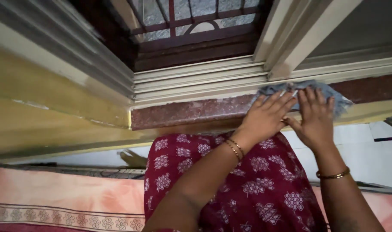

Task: Cleaning the window grill and lower track using a grey cloth.

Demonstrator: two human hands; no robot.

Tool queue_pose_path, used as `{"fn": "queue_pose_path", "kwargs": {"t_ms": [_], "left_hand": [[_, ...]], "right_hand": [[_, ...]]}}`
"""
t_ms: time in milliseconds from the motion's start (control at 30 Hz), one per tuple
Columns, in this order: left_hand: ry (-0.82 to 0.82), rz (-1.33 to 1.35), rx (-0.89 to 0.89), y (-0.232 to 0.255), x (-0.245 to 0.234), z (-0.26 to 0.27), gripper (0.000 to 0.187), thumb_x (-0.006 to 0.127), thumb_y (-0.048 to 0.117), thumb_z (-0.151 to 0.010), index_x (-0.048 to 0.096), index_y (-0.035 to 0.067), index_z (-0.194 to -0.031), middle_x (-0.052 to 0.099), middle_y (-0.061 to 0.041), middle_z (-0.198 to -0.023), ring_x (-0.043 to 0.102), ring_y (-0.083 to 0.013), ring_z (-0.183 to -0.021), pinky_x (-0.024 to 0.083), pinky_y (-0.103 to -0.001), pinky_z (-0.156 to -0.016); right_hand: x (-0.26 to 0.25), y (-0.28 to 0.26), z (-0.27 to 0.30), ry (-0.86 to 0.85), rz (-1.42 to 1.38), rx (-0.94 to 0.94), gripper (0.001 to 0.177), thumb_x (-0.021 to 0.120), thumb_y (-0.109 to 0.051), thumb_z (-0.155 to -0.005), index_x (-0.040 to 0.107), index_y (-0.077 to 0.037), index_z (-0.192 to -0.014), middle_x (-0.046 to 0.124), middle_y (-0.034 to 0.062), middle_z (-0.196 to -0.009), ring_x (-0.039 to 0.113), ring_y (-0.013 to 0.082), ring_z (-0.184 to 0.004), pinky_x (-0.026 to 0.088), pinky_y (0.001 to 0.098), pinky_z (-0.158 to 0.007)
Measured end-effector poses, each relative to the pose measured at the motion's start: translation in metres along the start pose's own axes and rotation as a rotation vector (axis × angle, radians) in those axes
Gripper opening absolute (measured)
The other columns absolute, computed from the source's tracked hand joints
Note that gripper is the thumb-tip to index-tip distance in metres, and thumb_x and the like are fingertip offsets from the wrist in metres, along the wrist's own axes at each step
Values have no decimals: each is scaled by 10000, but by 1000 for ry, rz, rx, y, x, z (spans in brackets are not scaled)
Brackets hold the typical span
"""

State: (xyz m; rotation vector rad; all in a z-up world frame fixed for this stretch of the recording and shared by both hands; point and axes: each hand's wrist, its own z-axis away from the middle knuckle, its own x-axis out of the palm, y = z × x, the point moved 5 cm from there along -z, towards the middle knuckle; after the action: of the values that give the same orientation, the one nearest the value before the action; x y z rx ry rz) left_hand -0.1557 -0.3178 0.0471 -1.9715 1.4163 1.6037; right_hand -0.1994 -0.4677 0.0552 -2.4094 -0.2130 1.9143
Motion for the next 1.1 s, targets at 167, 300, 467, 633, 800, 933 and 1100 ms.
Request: {"fn": "queue_pose_path", "kwargs": {"t_ms": [167, 300, 467, 633, 800, 933, 1100], "left_hand": [[-22, -57, -83, -33, -53, 55, 786, 669, 385, -896, 360, 203, -1596, 366, -22, -1673, 432, -248, -1484, 276, -563, -1252], [59, -92, -214, -76, -85, 114, 769, 685, 449, -921, 374, 237, -1592, 398, -7, -1648, 436, -252, -1467, 247, -584, -1230], [81, -185, -388, -131, -150, 185, 730, 696, 431, -910, 422, 247, -1561, 434, -21, -1605, 409, -278, -1484, 223, -568, -1236], [94, -248, -524, -178, -175, 249, 688, 702, 337, -877, 469, 175, -1504, 452, -45, -1581, 374, -337, -1488, 209, -569, -1227], [192, -270, -506, -180, -184, 265, 740, 712, 236, -896, 438, 52, -1559, 407, -142, -1645, 310, -331, -1578, 221, -508, -1313], [117, -248, -561, -158, -194, 236, 798, 756, 316, -793, 447, 66, -1486, 408, -183, -1558, 281, -384, -1503, 177, -555, -1234], [84, -217, -496, -134, -170, 204, 867, 770, 353, -809, 402, 58, -1537, 401, -181, -1566, 281, -362, -1532, 156, -549, -1260]], "right_hand": [[16, -75, -7, 9, -26, -73, 947, 635, -609, -855, 426, -37, -1580, 402, 190, -1638, 317, 412, -1530, 138, 661, -1244], [27, -155, -15, 1, -84, -187, 956, 628, -657, -860, 406, -41, -1556, 390, 179, -1631, 308, 403, -1526, 134, 654, -1247], [46, -261, -31, -90, -85, -369, 1006, 571, -697, -838, 371, -44, -1575, 377, 174, -1639, 288, 354, -1536, 129, 582, -1248], [69, -349, -54, -201, -132, -479, 1067, 531, -782, -837, 337, -24, -1563, 365, 189, -1603, 265, 344, -1508, 124, 521, -1238], [63, -368, -58, -70, -205, -587, 988, 535, -740, -885, 410, -22, -1552, 437, 176, -1593, 336, 320, -1517, 180, 488, -1271], [49, -345, -55, -54, -179, -575, 951, 549, -722, -884, 446, -41, -1540, 466, 139, -1578, 365, 299, -1492, 203, 483, -1251], [46, -295, -49, -33, -194, -504, 925, 545, -724, -883, 451, -90, -1551, 471, 111, -1587, 366, 276, -1496, 208, 480, -1241]]}}
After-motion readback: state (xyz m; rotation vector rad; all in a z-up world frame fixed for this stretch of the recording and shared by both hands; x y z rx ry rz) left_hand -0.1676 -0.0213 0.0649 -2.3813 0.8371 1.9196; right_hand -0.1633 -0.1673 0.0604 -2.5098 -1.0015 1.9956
